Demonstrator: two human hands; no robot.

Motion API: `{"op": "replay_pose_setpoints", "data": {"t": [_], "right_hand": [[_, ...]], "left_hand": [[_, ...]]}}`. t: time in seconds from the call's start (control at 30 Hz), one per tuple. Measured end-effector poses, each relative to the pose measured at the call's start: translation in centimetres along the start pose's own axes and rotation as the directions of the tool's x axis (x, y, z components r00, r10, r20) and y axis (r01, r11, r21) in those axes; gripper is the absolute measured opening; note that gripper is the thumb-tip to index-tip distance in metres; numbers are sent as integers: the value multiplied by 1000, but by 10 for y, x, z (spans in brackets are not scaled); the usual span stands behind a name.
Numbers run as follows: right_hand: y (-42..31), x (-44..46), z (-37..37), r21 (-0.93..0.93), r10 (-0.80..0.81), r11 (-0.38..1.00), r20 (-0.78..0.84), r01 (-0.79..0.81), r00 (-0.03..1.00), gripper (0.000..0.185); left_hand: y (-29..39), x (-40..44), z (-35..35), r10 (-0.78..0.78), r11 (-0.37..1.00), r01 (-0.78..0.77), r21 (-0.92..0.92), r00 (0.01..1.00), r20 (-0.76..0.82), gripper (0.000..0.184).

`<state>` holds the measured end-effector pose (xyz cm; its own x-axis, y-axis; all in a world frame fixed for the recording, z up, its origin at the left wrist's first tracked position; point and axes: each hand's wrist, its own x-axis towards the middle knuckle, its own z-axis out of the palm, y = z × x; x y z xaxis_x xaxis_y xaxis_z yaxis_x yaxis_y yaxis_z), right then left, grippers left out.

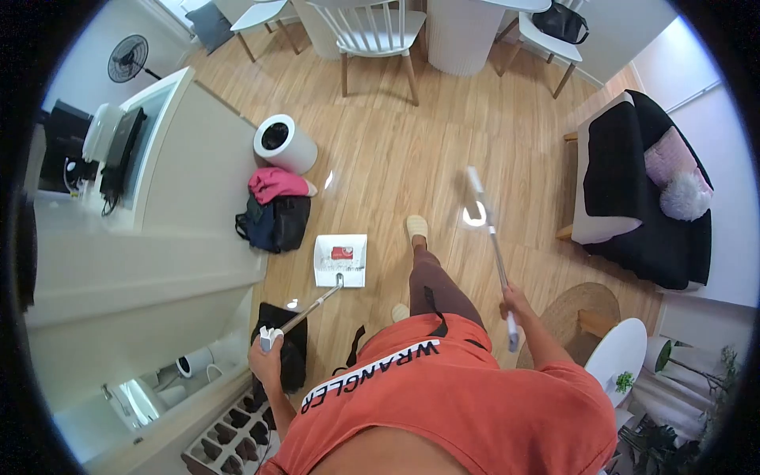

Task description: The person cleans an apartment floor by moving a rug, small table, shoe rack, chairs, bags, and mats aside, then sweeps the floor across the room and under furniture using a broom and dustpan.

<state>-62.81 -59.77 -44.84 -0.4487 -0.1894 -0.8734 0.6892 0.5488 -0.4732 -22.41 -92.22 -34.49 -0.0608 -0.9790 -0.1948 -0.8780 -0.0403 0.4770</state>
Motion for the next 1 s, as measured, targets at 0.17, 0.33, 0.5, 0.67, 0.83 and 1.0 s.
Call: {"op": "replay_pose_setpoints", "data": {"t": [0.17,0.33,0.5,0.67,0.83,1.0], "right_hand": [[-71,176,13,690,41,715,120,-113,992,12],[-163,202,139,450,116,878,132,-164,984,16],[-258,245,266,298,-31,953,278,-55,960,13],[-374,284,371,350,5,922,413,-164,911,10],[-440,341,360,464,138,652,705,-600,695,23],[-436,220,248,263,14,957,371,-120,928,22]], "left_hand": [[84,78,31,58,998,-59,-35,998,-15,30],[167,161,46,117,979,-128,-159,990,-83,33],[253,216,19,-21,942,-9,-334,996,-87,27],[341,238,-19,-155,923,87,-375,975,-157,26],[375,286,-39,-81,896,-23,-444,973,-215,31],[377,359,-64,-33,874,-105,-474,961,-275,33]]}}
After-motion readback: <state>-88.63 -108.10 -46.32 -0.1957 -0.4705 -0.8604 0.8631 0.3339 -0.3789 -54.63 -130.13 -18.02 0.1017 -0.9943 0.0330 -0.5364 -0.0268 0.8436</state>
